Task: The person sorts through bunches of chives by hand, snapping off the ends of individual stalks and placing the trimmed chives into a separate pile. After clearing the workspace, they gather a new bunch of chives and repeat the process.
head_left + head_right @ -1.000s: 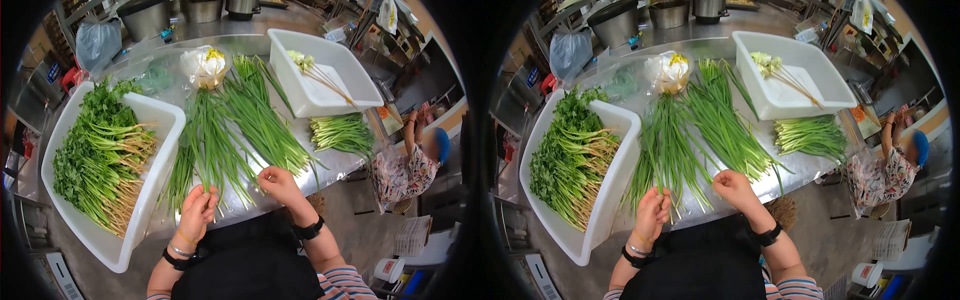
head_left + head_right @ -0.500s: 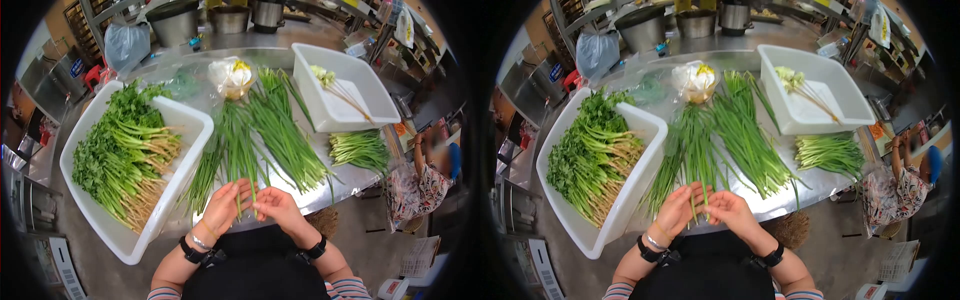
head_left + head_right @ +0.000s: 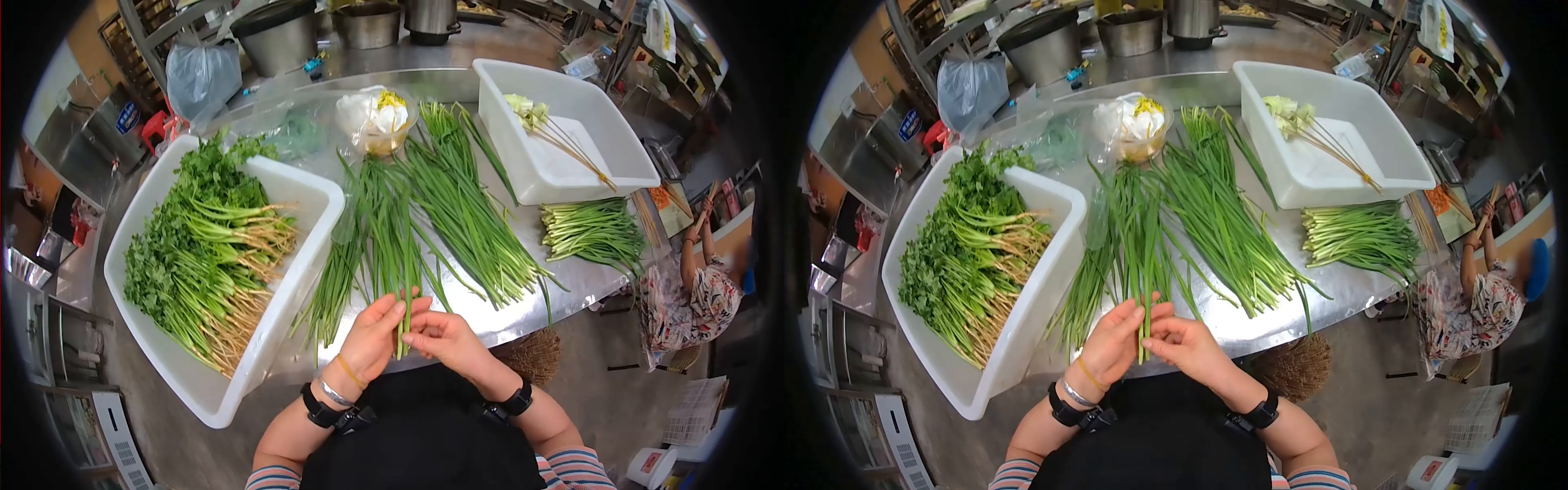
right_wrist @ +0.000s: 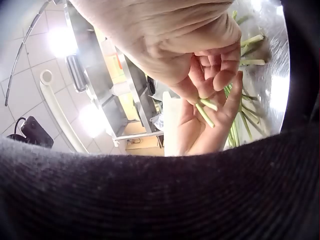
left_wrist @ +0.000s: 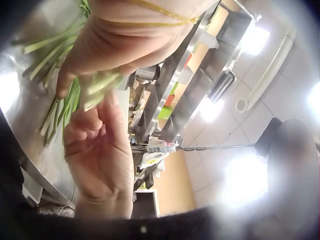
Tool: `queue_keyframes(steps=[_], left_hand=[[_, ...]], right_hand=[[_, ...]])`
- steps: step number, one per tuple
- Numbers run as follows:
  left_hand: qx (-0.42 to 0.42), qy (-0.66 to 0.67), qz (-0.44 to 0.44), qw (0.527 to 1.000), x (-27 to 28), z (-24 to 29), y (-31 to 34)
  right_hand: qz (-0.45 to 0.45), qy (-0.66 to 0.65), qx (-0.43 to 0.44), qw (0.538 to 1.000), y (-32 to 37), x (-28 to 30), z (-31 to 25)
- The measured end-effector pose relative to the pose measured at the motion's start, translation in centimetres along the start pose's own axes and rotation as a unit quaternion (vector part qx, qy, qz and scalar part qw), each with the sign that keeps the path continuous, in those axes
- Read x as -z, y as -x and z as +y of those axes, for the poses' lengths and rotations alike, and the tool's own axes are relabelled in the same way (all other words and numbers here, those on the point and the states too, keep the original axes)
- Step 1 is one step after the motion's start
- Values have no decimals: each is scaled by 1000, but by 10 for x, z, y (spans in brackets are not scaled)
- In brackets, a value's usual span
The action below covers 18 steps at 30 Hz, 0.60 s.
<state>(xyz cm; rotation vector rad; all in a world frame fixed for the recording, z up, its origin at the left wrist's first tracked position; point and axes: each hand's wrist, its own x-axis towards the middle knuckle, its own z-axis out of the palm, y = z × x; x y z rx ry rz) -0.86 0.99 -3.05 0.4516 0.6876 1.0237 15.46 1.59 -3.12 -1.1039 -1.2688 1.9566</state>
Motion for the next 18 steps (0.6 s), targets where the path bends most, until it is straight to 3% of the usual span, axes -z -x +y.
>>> queue_keyframes(steps=[9,12,14,15,17,18], left_hand=[[-28,-40,30,998,-3,-1,2],[-47,-32,33,998,-2,-2,1],[-56,-17,37,998,-3,-1,1],[-75,-13,24,997,-5,-1,1],[-89,-7,10,996,-7,0,5],[-57,-120,-5,991,-7,4,10]], right_hand=[[-27,-36,14,999,2,-2,5],[-40,-1,63,997,3,1,12],[-27,92,103,990,5,7,12],[-25,91,103,990,9,9,6],[-2,39,18,999,24,10,-15],[0,38,16,999,31,14,-23]])
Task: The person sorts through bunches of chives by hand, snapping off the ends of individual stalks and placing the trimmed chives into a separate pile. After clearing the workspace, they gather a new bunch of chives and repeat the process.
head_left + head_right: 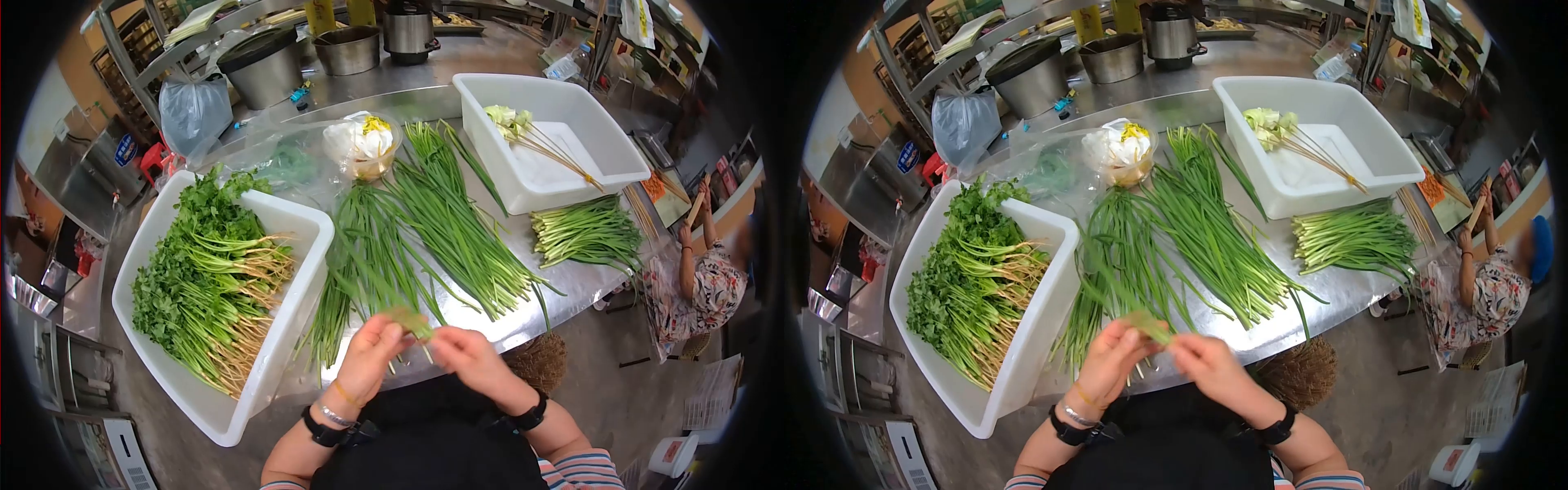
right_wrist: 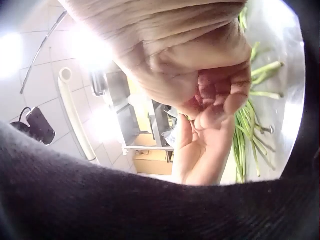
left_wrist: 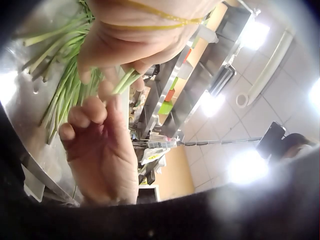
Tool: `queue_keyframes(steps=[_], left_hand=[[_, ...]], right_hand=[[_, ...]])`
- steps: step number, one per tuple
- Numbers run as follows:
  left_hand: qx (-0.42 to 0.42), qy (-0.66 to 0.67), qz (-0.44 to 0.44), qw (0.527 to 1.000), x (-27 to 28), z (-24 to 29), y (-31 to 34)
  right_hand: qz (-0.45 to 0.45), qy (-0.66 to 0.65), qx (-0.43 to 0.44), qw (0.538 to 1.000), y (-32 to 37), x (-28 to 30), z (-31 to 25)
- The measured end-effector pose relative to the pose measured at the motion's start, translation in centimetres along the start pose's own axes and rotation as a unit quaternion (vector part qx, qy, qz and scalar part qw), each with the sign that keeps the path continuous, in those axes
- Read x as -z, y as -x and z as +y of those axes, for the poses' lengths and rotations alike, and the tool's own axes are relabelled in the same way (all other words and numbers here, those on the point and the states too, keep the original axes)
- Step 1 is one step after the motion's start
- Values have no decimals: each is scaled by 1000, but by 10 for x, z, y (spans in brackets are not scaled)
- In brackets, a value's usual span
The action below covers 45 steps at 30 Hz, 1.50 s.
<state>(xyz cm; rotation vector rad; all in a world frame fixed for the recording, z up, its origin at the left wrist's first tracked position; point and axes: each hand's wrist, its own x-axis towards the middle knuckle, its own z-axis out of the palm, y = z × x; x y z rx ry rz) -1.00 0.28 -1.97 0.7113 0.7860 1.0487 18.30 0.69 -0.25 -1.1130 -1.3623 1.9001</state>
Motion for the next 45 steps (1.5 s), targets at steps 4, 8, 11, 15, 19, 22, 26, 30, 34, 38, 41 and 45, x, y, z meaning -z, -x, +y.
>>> queue_keyframes(steps=[4,8,11,15,19,22,26,30,34,38,41,45], left_hand=[[-17,-349,-153,924,-36,53,48],[-338,-566,-187,728,-51,64,43],[28,-521,-253,815,-42,45,49],[16,-455,-353,817,-14,17,42],[141,-225,-172,949,-4,45,50],[78,-162,-59,982,3,47,45],[19,-109,23,994,3,45,43],[-1,-76,35,997,11,40,45],[0,-37,67,997,14,39,41],[-22,-63,53,996,13,35,39],[-29,-82,57,995,12,34,39],[-57,-126,57,989,9,38,38]], right_hand=[[129,280,74,948,31,22,-30],[-258,374,193,869,50,15,-43],[-221,363,201,883,46,18,-41],[-189,331,141,914,40,28,-29],[45,271,78,958,18,36,-18],[159,340,133,917,-13,31,-1],[147,508,135,838,-31,21,18],[163,318,84,930,-33,30,21],[96,75,74,990,-26,42,15],[128,7,-17,992,-14,28,-7],[137,6,-4,991,-10,23,-5],[159,188,103,964,-4,23,-8]])
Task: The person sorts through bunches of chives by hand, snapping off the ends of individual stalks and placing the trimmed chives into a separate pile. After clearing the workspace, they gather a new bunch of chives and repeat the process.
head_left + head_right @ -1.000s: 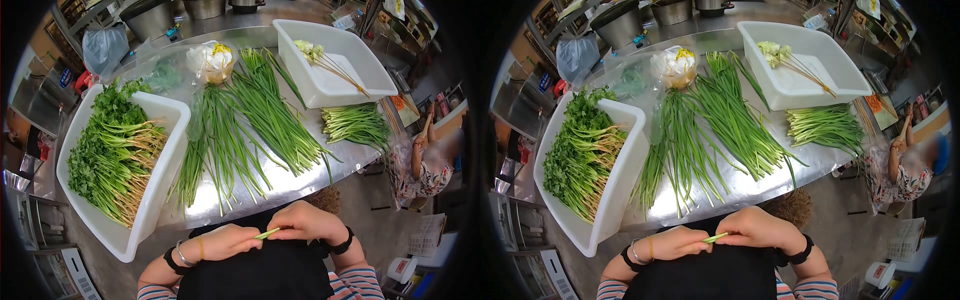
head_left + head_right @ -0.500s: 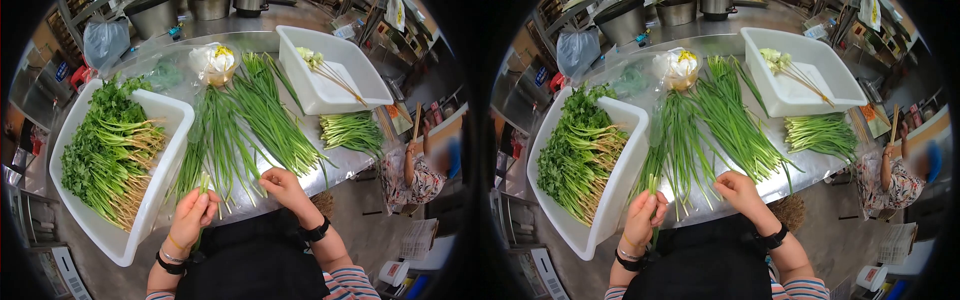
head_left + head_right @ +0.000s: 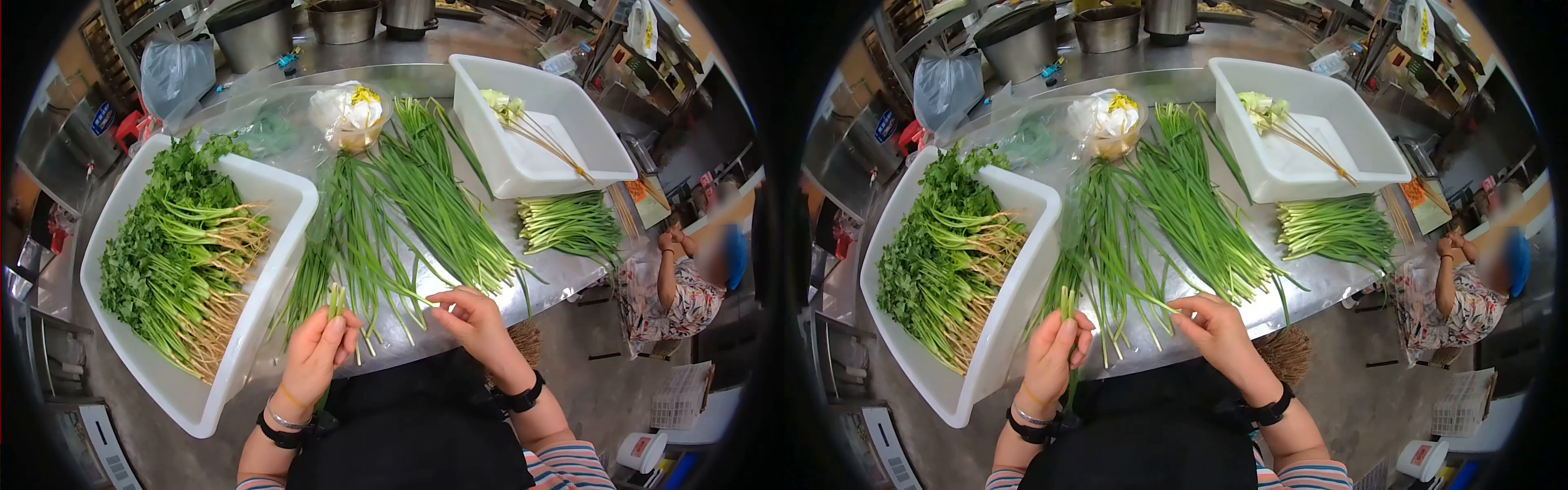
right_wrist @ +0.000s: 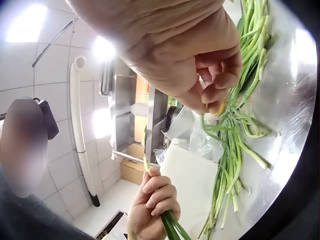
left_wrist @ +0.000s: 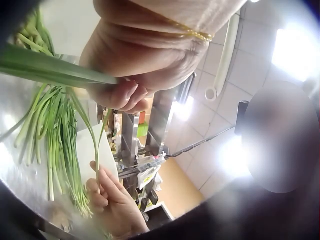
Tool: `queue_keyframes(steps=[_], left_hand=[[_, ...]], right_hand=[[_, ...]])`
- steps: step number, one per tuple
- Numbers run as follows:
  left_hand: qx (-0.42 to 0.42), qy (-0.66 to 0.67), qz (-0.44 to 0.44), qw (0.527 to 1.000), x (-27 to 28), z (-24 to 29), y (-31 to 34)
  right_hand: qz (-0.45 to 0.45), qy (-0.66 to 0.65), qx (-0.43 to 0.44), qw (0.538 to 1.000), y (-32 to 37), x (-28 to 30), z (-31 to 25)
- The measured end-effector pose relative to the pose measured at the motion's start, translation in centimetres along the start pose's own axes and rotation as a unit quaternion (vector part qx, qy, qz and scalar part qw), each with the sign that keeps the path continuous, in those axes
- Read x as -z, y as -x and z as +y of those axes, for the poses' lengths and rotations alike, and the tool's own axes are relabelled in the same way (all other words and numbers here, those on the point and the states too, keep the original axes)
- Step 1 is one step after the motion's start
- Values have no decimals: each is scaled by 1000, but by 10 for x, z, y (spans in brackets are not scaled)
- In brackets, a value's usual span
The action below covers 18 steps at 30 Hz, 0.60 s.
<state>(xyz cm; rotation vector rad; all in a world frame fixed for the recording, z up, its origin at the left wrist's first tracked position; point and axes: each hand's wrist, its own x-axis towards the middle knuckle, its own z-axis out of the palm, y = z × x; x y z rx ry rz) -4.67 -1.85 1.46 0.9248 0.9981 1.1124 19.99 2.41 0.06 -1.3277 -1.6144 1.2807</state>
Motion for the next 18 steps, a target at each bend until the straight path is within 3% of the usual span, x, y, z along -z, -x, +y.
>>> queue_keyframes(steps=[1,3,4,6,7,9,10,11,13,17,18], left_hand=[[3,-2,4,1000,-1,0,-2],[-121,-91,-6,988,-5,-1,-11],[-119,-93,-5,988,-8,2,-18],[-265,-323,-48,907,-16,9,-31],[-268,-325,-50,905,-20,12,-31],[-81,-255,-177,947,-31,22,-33],[32,-115,-189,975,-37,21,-32],[28,-121,-196,973,-40,24,-32],[144,-24,-186,972,-46,32,-33],[122,33,-154,980,-54,30,-34],[116,38,-149,981,-53,28,-35]], right_hand=[[11,88,57,994,1,1,-5],[11,51,45,998,2,2,-11],[-34,25,51,998,1,5,-16],[-95,-80,63,990,0,6,-19],[-93,-81,67,990,-1,6,-24],[-86,-183,-2,979,-3,11,-38],[-79,-184,4,980,-7,12,-39],[-67,-222,-4,973,-12,13,-39],[-51,-260,-3,964,-17,13,-43],[-82,-247,-14,965,-20,9,-45],[-67,-212,46,974,-22,5,-41]])
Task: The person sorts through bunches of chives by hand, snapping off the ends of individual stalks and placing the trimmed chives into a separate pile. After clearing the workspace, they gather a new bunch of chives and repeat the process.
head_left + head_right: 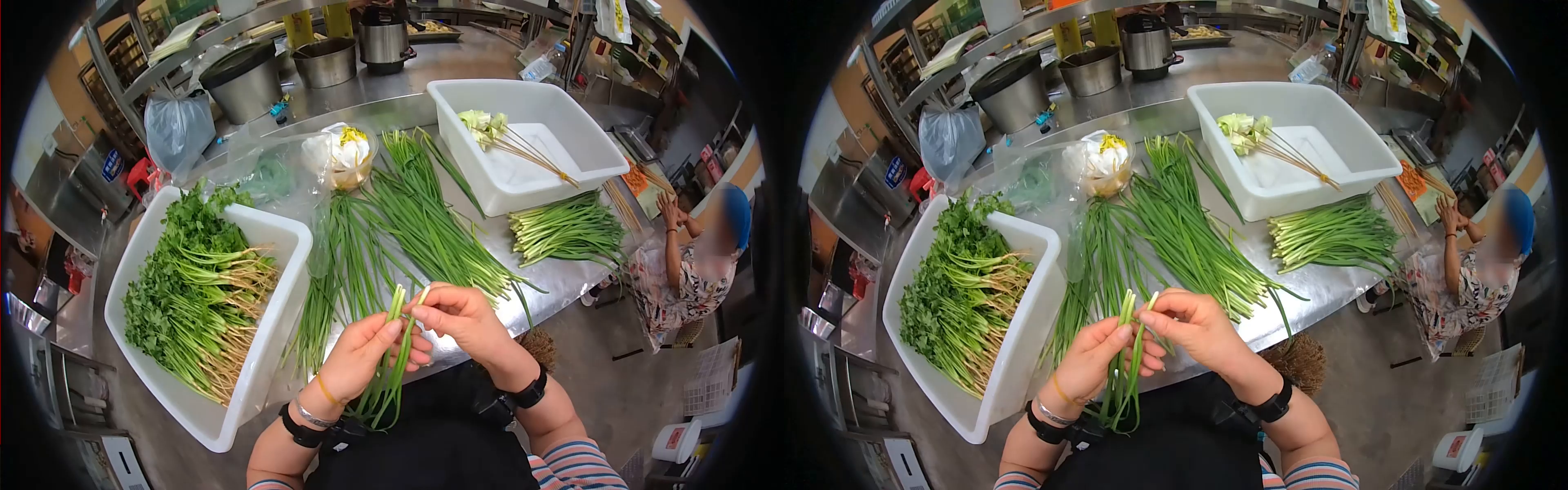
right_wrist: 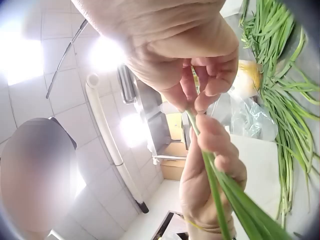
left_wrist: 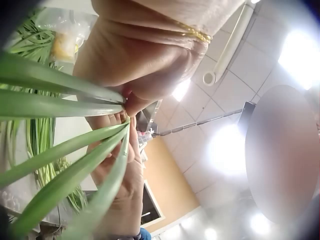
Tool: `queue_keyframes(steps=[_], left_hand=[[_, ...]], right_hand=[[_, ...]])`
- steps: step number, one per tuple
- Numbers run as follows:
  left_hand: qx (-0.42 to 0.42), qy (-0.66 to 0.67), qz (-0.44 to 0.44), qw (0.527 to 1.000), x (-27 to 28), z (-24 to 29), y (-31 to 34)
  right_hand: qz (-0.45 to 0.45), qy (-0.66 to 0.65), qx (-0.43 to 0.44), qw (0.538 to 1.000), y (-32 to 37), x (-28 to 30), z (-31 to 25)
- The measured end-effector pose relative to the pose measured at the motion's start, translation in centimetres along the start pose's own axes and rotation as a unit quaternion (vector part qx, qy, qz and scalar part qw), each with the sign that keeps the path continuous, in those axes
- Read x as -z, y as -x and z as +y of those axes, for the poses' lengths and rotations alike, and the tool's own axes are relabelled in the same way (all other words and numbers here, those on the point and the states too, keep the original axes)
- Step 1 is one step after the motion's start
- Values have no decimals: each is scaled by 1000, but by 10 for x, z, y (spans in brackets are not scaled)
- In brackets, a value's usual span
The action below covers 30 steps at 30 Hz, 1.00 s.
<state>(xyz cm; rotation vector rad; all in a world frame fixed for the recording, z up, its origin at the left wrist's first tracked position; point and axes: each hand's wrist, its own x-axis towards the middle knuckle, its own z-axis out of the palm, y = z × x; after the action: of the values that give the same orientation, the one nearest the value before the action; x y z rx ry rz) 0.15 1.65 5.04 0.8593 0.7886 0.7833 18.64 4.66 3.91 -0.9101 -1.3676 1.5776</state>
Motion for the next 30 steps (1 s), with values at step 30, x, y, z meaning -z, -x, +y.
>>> queue_keyframes(steps=[30], left_hand=[[-12,-210,48,976,5,-17,14]], right_hand=[[73,389,223,891,5,-7,-14]])
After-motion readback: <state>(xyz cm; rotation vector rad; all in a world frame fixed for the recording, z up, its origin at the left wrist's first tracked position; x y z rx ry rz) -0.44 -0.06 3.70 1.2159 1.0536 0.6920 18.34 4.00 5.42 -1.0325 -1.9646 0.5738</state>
